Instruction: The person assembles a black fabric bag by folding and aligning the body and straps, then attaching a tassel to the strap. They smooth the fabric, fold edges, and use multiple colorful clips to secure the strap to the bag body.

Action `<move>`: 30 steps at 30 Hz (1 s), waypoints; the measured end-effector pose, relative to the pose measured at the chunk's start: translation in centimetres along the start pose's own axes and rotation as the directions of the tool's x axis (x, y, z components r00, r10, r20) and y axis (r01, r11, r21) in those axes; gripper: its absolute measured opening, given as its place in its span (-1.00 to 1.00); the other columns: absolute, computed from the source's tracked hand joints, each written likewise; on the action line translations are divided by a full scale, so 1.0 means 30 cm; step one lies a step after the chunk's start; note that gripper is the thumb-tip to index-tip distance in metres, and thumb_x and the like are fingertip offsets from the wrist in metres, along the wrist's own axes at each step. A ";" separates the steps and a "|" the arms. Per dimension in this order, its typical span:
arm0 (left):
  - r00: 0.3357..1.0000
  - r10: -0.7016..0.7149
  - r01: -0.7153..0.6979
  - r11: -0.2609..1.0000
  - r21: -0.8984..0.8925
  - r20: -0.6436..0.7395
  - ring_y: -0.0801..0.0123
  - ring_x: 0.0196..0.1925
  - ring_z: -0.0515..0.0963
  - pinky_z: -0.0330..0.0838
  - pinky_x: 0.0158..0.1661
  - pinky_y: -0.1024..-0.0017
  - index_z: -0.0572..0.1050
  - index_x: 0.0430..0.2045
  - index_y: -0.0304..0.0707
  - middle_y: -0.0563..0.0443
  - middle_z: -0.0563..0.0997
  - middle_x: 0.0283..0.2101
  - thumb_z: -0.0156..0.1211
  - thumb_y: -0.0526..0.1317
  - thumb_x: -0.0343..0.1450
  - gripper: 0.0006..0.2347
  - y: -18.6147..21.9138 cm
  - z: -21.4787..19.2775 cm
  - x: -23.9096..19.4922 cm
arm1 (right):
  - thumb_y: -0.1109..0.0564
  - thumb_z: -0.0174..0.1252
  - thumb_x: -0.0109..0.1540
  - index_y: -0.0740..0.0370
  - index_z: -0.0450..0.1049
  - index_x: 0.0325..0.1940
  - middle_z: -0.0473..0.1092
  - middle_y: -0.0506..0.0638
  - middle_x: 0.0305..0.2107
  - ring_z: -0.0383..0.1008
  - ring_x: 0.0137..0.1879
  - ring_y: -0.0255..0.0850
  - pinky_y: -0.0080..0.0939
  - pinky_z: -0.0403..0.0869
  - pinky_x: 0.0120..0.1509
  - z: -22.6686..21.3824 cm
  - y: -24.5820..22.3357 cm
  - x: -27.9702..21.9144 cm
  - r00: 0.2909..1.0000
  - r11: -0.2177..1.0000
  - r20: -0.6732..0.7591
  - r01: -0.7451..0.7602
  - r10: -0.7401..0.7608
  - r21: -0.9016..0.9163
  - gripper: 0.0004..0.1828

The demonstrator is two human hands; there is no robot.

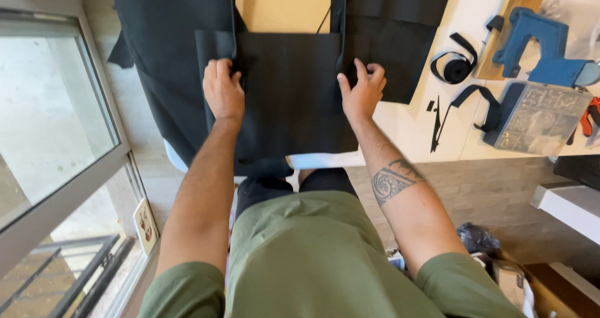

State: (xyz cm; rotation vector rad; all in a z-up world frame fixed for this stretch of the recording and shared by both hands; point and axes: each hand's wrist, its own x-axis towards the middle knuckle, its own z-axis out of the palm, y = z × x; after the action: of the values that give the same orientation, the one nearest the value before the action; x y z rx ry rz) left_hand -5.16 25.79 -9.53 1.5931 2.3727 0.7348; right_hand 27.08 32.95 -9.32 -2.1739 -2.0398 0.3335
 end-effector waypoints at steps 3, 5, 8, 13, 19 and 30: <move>0.999 0.033 -0.033 0.999 0.022 0.006 0.25 -0.28 0.38 0.29 -0.28 0.28 0.37 -0.26 -0.06 0.16 0.32 -0.30 0.31 -0.31 0.40 -0.80 -0.006 0.043 -0.042 | -0.19 0.30 0.25 -0.11 0.43 0.29 0.14 -0.02 0.09 0.28 0.08 -0.07 0.07 0.48 -0.08 0.016 0.008 -0.033 0.981 0.990 -0.141 0.125 -0.133 -0.068 -0.46; 1.000 0.024 -0.023 0.999 0.024 -0.012 0.27 -0.28 0.37 0.27 -0.27 0.30 0.37 -0.27 -0.06 0.17 0.32 -0.29 0.25 -0.28 0.45 -0.86 -0.008 0.042 -0.048 | -0.20 0.21 0.30 -0.10 0.41 0.31 0.14 0.00 0.12 0.26 0.09 -0.06 0.06 0.42 -0.02 0.045 -0.005 -0.040 0.973 0.988 -0.180 0.135 -0.146 -0.070 -0.49; 0.997 0.055 -0.054 0.998 0.026 -0.054 0.28 -0.28 0.32 0.21 -0.28 0.33 0.37 -0.27 -0.06 0.17 0.30 -0.26 0.10 -0.24 0.54 -0.96 -0.005 0.069 -0.058 | -0.27 -0.01 0.38 -0.11 0.41 0.32 0.15 0.00 0.16 0.22 0.12 -0.07 0.01 0.29 0.10 0.093 0.010 -0.042 0.947 0.986 -0.278 0.147 -0.164 -0.081 -0.52; 0.987 0.113 -0.103 0.990 0.091 -0.112 0.28 -0.31 0.24 0.11 -0.29 0.35 0.34 -0.24 -0.05 0.15 0.26 -0.25 -0.12 -0.18 0.61 -0.92 0.000 0.092 -0.067 | -0.36 -0.17 0.41 -0.11 0.42 0.31 0.17 -0.01 0.18 0.23 0.14 -0.09 -0.02 0.20 0.17 0.126 0.031 -0.045 0.926 0.984 -0.331 0.169 -0.180 -0.061 -0.45; 0.982 0.156 -0.139 0.980 0.145 -0.110 0.25 -0.27 0.26 0.10 -0.25 0.33 0.32 -0.21 -0.04 0.13 0.29 -0.21 -0.12 -0.10 0.60 -0.89 -0.008 0.095 -0.063 | -0.30 -0.04 0.40 -0.05 0.44 0.30 0.20 -0.03 0.18 0.25 0.11 -0.09 -0.03 0.22 0.13 0.090 0.041 -0.032 0.938 0.972 -0.319 0.187 -0.134 0.143 -0.49; 0.993 0.101 -0.091 0.984 0.152 -0.062 0.01 -0.24 0.36 0.20 -0.24 0.09 0.49 -0.23 -0.29 -0.15 0.42 -0.16 0.10 -0.28 0.48 -0.91 0.043 0.064 -0.049 | 0.11 -0.02 0.39 0.29 0.53 -0.01 0.45 0.09 0.04 0.34 0.16 0.04 0.04 0.34 0.31 -0.160 -0.456 0.462 0.826 0.697 -0.414 0.552 -0.381 0.459 -0.73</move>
State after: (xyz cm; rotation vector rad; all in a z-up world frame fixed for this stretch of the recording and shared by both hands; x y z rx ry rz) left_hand -2.72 25.41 -10.71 1.7798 2.4669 0.6549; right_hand 15.87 47.94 -2.11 -1.2095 -1.9185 0.4463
